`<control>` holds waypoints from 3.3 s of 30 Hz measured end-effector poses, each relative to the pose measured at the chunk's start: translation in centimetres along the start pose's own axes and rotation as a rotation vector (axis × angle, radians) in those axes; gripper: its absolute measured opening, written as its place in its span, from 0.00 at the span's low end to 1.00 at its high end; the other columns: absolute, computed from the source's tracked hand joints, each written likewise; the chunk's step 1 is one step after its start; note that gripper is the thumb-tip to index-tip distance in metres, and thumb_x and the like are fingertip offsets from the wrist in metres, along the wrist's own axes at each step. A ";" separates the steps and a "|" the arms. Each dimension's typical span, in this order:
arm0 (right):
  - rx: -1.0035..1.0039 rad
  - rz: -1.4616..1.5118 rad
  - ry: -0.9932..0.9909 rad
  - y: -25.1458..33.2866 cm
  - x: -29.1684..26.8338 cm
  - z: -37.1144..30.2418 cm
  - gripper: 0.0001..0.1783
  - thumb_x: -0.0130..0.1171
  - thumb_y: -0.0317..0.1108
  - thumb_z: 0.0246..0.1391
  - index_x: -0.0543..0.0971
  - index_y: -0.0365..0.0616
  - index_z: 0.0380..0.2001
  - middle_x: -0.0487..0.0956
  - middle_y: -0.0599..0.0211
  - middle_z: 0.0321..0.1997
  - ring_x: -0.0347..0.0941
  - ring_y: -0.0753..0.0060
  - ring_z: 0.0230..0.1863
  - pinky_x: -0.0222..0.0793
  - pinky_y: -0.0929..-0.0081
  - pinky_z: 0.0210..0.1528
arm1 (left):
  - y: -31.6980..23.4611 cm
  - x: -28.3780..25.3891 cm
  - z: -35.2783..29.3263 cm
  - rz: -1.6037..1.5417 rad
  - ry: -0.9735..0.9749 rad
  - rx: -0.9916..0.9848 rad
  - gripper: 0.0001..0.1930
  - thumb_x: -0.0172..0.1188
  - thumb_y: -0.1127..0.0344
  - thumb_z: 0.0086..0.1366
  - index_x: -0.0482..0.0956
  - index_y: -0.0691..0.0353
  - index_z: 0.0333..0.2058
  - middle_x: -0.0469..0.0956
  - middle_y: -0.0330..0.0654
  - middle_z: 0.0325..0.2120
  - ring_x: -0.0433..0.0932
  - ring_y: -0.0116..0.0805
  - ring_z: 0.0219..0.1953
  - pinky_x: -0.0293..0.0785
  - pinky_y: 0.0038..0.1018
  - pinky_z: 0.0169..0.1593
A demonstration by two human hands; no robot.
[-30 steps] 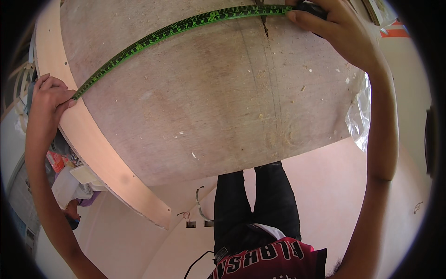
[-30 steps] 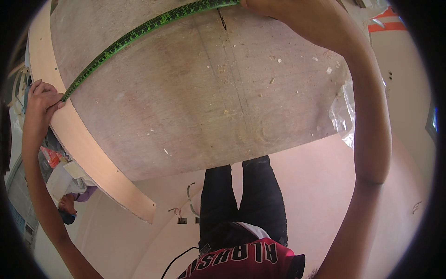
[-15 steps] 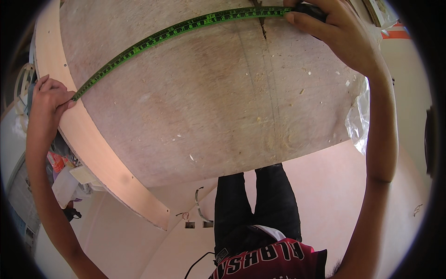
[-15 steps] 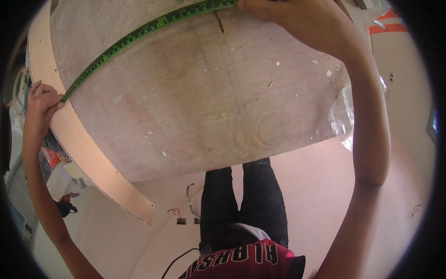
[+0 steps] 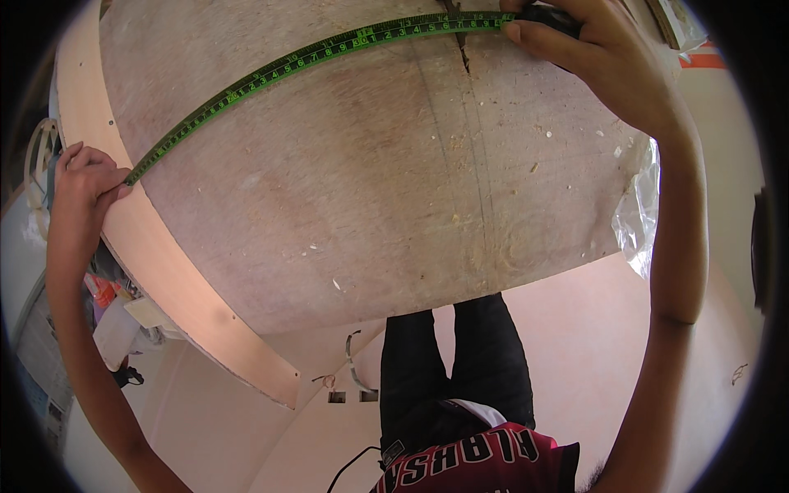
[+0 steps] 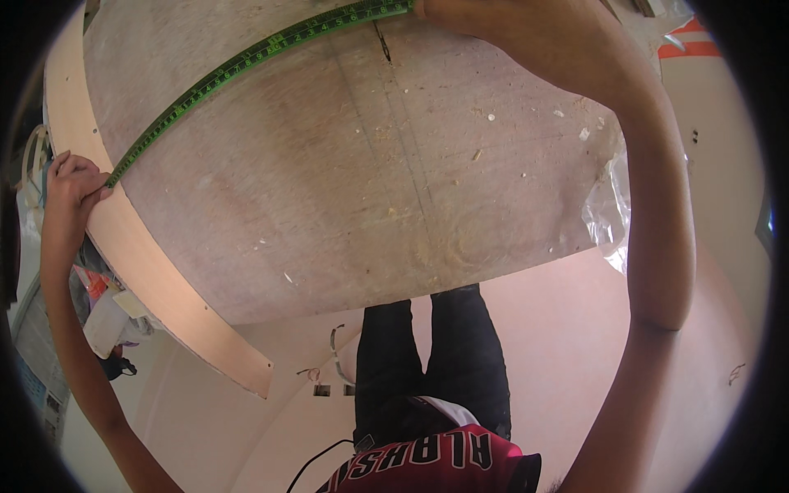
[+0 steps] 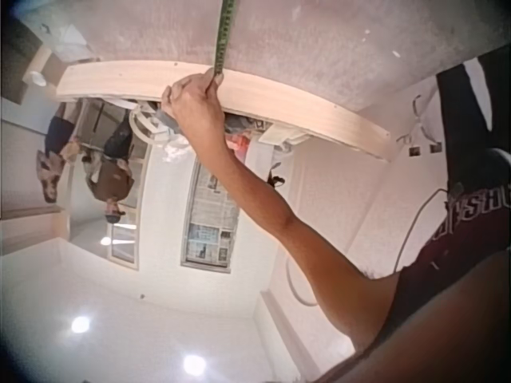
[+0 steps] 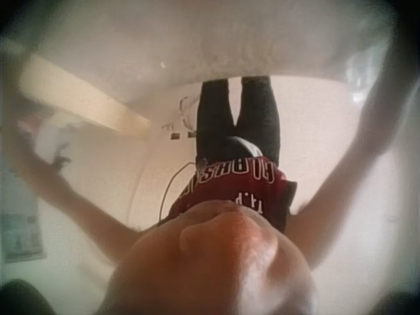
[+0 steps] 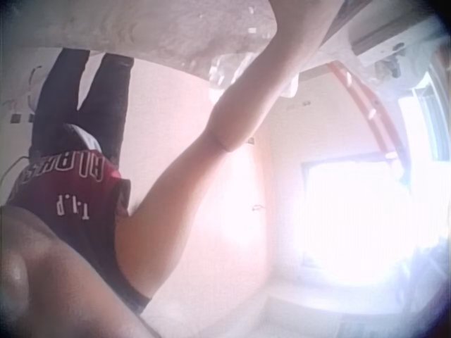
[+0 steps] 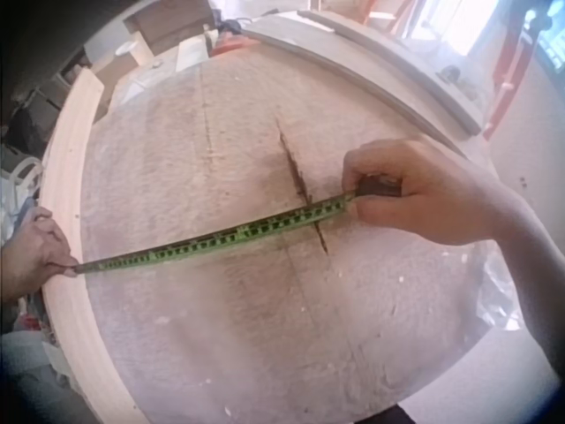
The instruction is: The person measures a wooden board with a tape measure and marks it. Then they use a power drill to drive screws into the board. The person repeats the measuring and drilling steps multiple times while working at a cluttered workbench.
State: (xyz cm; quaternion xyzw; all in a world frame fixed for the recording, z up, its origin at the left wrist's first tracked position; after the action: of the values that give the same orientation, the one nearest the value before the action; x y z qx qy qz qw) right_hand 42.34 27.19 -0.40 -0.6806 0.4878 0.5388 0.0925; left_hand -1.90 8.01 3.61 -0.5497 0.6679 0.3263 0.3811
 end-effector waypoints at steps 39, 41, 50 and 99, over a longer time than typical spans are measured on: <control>-0.134 0.106 0.009 -1.1 -0.3 0.5 0.08 0.62 0.32 0.54 0.78 0.37 0.32 0.74 0.61 0.27 0.71 0.63 0.30 0.68 0.61 0.38 | 0.3 0.5 0.5 0.010 0.019 -0.048 0.10 0.71 0.76 0.51 0.88 0.68 0.35 0.79 0.45 0.29 0.79 0.42 0.43 0.62 0.45 0.68; -0.137 0.115 0.008 -1.1 -0.2 0.6 0.08 0.62 0.32 0.54 0.78 0.37 0.32 0.74 0.61 0.27 0.72 0.62 0.30 0.68 0.61 0.38 | 0.3 0.6 0.5 0.011 0.021 -0.044 0.10 0.71 0.76 0.51 0.88 0.68 0.35 0.79 0.45 0.29 0.79 0.42 0.43 0.62 0.46 0.69; -0.186 0.146 -0.019 -1.4 0.0 0.6 0.08 0.62 0.31 0.54 0.79 0.37 0.32 0.76 0.59 0.27 0.74 0.61 0.31 0.70 0.62 0.39 | -0.9 -0.5 0.8 0.006 0.064 -0.058 0.10 0.69 0.76 0.53 0.87 0.68 0.36 0.78 0.47 0.30 0.78 0.45 0.45 0.61 0.47 0.71; -0.306 0.171 -0.124 -1.3 0.0 0.0 0.12 0.64 0.33 0.57 0.78 0.37 0.38 0.74 0.61 0.33 0.70 0.67 0.31 0.65 0.68 0.35 | -2.0 -0.5 0.7 0.037 0.037 -0.110 0.10 0.66 0.78 0.52 0.89 0.69 0.35 0.80 0.49 0.26 0.81 0.43 0.44 0.60 0.51 0.74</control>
State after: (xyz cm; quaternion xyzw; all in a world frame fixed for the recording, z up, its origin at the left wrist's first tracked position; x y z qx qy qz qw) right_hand 43.34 27.78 -0.91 -0.6081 0.4497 0.6536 -0.0285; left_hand 0.19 8.53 3.65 -0.5633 0.6659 0.3592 0.3319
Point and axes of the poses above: each hand's wrist, its own z-axis towards the middle knuckle, its own x-axis out of the palm, y = z × x, the point moved 1 cm from there along z, towards the middle knuckle
